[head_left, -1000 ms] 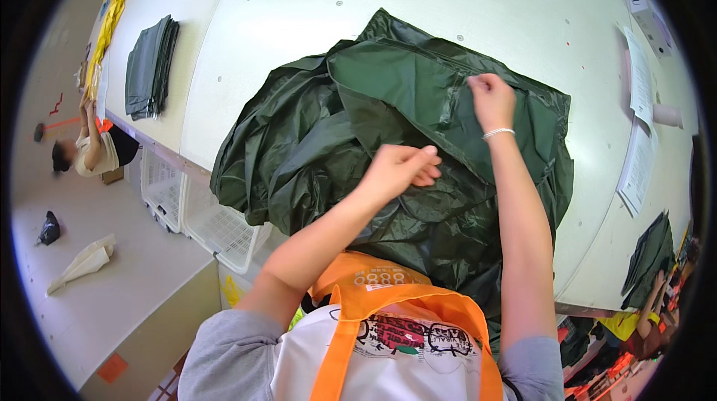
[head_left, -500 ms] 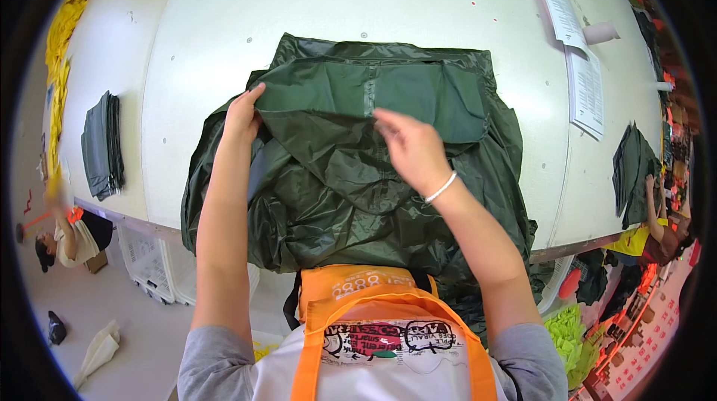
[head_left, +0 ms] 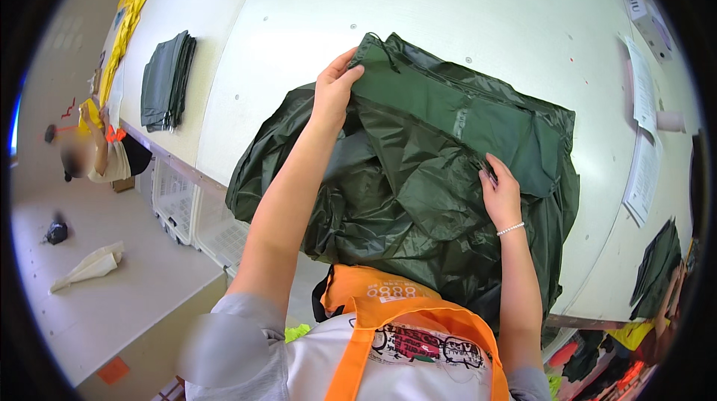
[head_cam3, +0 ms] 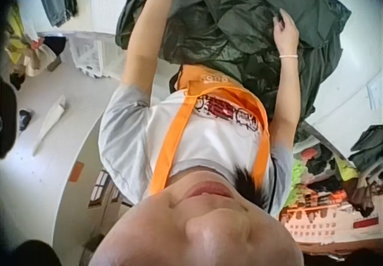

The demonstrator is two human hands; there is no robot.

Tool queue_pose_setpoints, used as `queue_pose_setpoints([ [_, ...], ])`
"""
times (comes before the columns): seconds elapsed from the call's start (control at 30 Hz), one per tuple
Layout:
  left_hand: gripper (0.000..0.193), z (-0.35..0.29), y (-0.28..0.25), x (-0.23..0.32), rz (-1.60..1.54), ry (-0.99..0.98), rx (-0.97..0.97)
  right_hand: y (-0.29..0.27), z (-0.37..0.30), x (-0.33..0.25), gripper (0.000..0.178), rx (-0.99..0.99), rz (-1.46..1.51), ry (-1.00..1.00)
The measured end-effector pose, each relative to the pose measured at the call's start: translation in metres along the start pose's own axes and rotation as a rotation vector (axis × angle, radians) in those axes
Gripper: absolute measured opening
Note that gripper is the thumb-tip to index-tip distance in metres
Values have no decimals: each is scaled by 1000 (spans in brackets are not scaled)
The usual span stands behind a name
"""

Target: The person folds a dark green raincoat on a white table. They smooth the fabric, fold the sleeves and body, and secure the folded garment with a small white clip. The person then places the folded coat into a white plastic basket.

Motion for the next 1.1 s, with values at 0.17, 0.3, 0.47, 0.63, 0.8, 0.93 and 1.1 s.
queue_pose_setpoints([
  [0.17, 27, 16, -10, 6, 53, -37, 82, -5, 9, 0, 31, -23, 18, 18],
  [0.3, 24, 20, -8, 12, 83, 15, 104, -5, 12, 7, 29, -2, 51, 58],
  [0.47, 24, 22, -12, 11, 111, 42, 136, -12, 16, -3, 29, 46, 71, 4],
  [0.63, 51, 11, -51, 24, 831, 369, 519, -71, 19, 21, 35, 412, 156, 40],
  [0.8, 49, -43, -38, 25, 751, 318, 485, -218, -45, 207, 36, 683, -253, 276],
  [0.93, 52, -46, -45, -29, 669, 80, 343, -250, -116, 293, 39, 566, -529, 539],
  [1.1, 29, -44, -37, -42, 535, 75, 238, -229, -99, 204, 43, 482, -721, 402],
])
Point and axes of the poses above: each hand's wrist, its own z-axis towards the middle knuckle, its own y-axis out of the palm, x = y × z, the point moved 9 cm from there along z, towards the middle knuckle, and after that the axes turned 11 degrees about -y, right-handed, at the moved point
